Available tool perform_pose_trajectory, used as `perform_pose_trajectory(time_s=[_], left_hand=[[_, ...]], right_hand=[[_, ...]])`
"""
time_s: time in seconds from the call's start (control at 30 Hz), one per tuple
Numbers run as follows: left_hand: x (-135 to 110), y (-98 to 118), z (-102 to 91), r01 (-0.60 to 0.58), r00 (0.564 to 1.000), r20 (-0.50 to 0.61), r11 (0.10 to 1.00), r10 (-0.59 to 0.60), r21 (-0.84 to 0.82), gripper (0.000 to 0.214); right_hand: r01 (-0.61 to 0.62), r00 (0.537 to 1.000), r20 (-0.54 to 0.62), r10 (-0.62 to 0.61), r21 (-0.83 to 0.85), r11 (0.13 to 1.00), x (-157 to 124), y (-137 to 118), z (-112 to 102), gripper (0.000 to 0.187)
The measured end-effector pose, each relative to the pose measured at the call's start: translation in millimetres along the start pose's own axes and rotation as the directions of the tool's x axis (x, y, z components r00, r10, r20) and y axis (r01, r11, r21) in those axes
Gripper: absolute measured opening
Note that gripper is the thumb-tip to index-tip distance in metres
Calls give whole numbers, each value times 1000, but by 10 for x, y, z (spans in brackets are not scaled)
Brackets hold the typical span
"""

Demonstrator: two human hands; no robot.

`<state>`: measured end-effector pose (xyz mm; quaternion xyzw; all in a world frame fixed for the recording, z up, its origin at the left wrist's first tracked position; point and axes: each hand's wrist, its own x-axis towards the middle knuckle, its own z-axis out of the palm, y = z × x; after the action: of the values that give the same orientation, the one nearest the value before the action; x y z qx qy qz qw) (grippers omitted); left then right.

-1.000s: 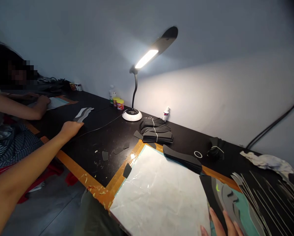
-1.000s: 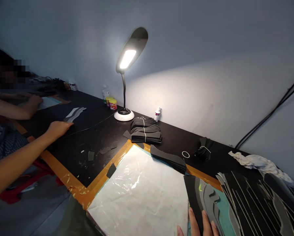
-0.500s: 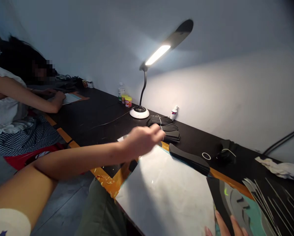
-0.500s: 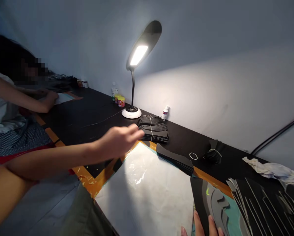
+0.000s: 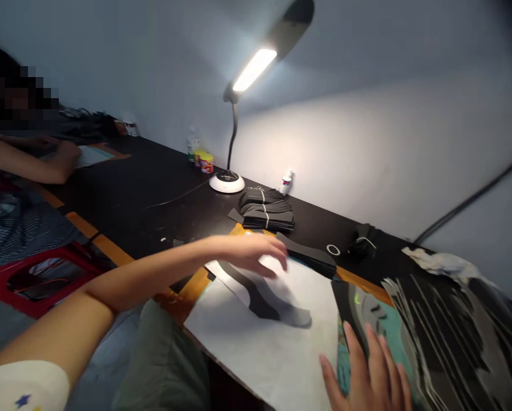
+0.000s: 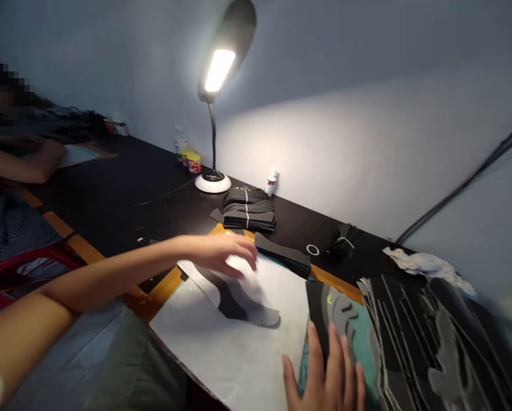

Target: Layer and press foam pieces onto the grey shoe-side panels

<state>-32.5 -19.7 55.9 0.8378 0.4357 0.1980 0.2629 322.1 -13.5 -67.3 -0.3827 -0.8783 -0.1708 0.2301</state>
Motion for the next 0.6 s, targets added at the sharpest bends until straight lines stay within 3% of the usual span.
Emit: perform_pose_trajectory(time_s=[0.1,0.23,0.33,0.43,0.53,0.6], left_hand=[[-377,-365,-377,269,963,-59,959,-264,86,50],[-622,-644,-480,440,896,43,897,-441,46,69],[-662,-660,-387,497,861,72,863,-504,88,76],[-694,-624,-308,534,844,25,843,-537,65,64],[-758,-570,-275,516,856,-32,857,-516,-18,53],[-797,-515,-252,479,872,-43,867,-488,-134,50]], right_hand=[[102,995,-1,-103,188,977,272,-123,-203,54],[181,969,108,-223,308,934,729,-405,-242,54],[199,927,225,-300,383,902,953,-602,-143,66],[200,882,294,-368,473,858,1015,-696,-59,62],[159,881,296,-369,550,820,1002,-668,-54,51],[139,884,296,-361,571,809,1012,-601,-94,54]])
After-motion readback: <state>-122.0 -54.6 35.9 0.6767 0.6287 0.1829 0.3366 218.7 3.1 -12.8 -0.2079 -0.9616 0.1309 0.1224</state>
